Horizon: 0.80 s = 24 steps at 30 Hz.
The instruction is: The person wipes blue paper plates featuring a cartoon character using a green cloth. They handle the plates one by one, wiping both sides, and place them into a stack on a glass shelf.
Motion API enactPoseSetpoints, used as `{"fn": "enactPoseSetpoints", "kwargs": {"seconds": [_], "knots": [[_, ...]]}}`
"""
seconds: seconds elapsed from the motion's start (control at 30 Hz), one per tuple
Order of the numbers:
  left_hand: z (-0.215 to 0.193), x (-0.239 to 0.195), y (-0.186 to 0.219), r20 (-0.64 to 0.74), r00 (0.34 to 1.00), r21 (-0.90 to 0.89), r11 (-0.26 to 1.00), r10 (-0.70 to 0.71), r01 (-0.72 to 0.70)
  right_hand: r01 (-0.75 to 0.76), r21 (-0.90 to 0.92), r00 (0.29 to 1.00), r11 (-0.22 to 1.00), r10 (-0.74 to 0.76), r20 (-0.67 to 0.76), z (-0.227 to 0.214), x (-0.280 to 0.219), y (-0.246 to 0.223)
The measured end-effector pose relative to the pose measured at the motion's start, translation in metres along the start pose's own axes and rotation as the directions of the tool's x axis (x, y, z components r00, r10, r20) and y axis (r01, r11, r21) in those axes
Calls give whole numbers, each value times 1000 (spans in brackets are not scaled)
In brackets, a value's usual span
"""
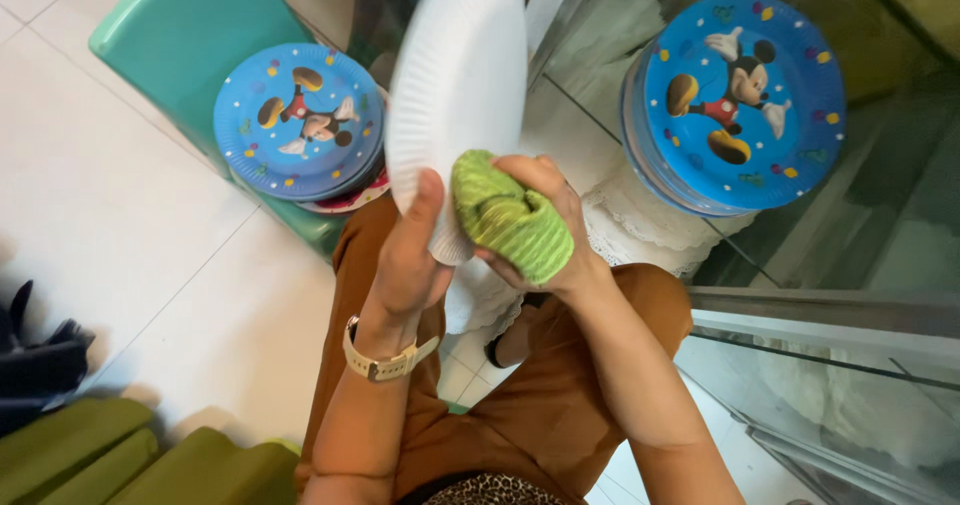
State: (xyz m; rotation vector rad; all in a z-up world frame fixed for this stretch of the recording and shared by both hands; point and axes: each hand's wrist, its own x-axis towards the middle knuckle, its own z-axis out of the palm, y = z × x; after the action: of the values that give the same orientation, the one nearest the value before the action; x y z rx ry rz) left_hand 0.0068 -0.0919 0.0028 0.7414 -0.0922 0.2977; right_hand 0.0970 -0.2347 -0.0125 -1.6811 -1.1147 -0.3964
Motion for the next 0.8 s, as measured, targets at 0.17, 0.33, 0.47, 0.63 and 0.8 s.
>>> {"fn": "enactPoseSetpoints", "kwargs": {"seconds": [0.17,0.33,0.47,0.63,0.8], "knots": [[-1,-1,29,203,953,464,879,-224,108,-17,-106,980,994,-4,-197,-17,12,5],[1,4,66,547,808,545,826,-219,-145,-553,213,756,805,593,-278,-43,5,17],[-47,-13,72,614,768,460,873,-181,-162,-497,620,704,607,700,-120,-81,1,36],[-55,-31,87,408,885,223,915,224,-335,-597,353,802,721,534,267,-123,-41,39],[-48,-22,88,296,915,471,791,274,-390,-407,425,913,809,361,189,-135,-60,-3]]}}
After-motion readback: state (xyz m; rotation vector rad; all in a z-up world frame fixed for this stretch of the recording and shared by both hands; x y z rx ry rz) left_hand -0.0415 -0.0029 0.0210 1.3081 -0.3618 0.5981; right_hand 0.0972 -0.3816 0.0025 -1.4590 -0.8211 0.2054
